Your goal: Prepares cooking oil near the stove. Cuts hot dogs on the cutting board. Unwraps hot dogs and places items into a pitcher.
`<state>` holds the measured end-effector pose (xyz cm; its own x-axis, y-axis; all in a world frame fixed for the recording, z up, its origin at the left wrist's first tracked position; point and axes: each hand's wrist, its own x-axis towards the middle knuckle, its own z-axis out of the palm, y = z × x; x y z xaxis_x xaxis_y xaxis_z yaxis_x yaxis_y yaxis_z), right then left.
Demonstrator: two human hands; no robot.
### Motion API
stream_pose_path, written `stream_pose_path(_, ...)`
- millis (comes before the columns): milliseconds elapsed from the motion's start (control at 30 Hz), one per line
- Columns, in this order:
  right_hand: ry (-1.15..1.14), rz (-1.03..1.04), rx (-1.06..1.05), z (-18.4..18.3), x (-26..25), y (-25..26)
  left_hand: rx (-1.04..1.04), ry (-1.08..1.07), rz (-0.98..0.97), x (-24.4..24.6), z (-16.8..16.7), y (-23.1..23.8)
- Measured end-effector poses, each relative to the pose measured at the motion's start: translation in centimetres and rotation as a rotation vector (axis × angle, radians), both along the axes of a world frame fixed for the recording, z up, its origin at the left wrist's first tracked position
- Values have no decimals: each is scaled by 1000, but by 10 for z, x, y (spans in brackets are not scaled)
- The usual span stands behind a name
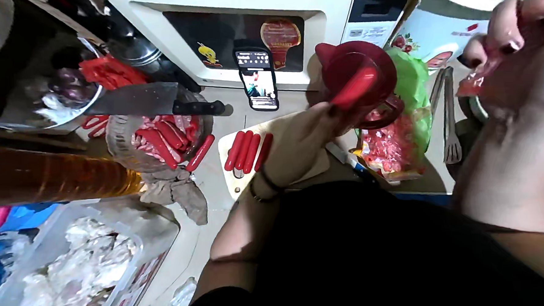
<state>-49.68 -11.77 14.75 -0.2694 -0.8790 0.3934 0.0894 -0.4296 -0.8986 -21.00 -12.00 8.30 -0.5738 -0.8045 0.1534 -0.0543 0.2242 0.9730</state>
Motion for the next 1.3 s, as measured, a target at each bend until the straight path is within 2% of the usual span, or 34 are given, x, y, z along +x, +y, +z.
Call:
stream_pose_path(67, 211, 37, 143, -19, -15, 18, 109, -70, 194, 45, -16, 10)
stream_pose_path(100, 330, 53, 254, -31, -19, 29, 95, -152, 322, 66, -29, 12)
stream_pose_path(200, 686, 19, 584, -72, -21, 50, 51, -577, 725, 116, -69, 13)
stream_pose_path(267, 801, -21, 701, -98, -19, 53, 79, -771, 862, 134, -93, 10)
stream_pose_path(400, 999, -100, 765, -127, -20, 51, 25, -937, 874, 151, -130, 9)
stream_pose_path(567, 1064, -164, 767, -111, -37, 41, 42, -941, 826, 154, -128, 7)
stream_pose_path(633, 1034, -198, 657, -89, -38, 35, 54, -915, 826, 157, -128, 7)
stream_pose_path(700, 987, -202, 413, -65, -28, 24, 87, -900, 838, 159, -125, 7)
stream_pose_path(767, 981, -98, 107, -45, -8, 5, 103, -884, 858, 161, -122, 6)
stream_pose_path(800, 1027, 6, 41, -35, 4, -6, 113, -881, 866, 161, -120, 7)
stream_pose_path(867, 1251, 266, 143, -20, 27, -30, 120, -880, 891, 163, -119, 7)
stream_pose_path(1000, 1799, 738, 638, -19, 75, -88, 96, -859, 909, 170, -125, 13)
stream_pose_path(1067, 1961, 933, 679, -23, 92, -104, 94, -832, 927, 174, -129, 19)
stream_pose_path(1200, 2190, 1078, 759, -28, 114, -112, 77, -758, 973, 178, -139, 30)
stream_pose_path(1300, 2264, 1057, 653, -35, 121, -115, 63, -735, 965, 179, -142, 36)
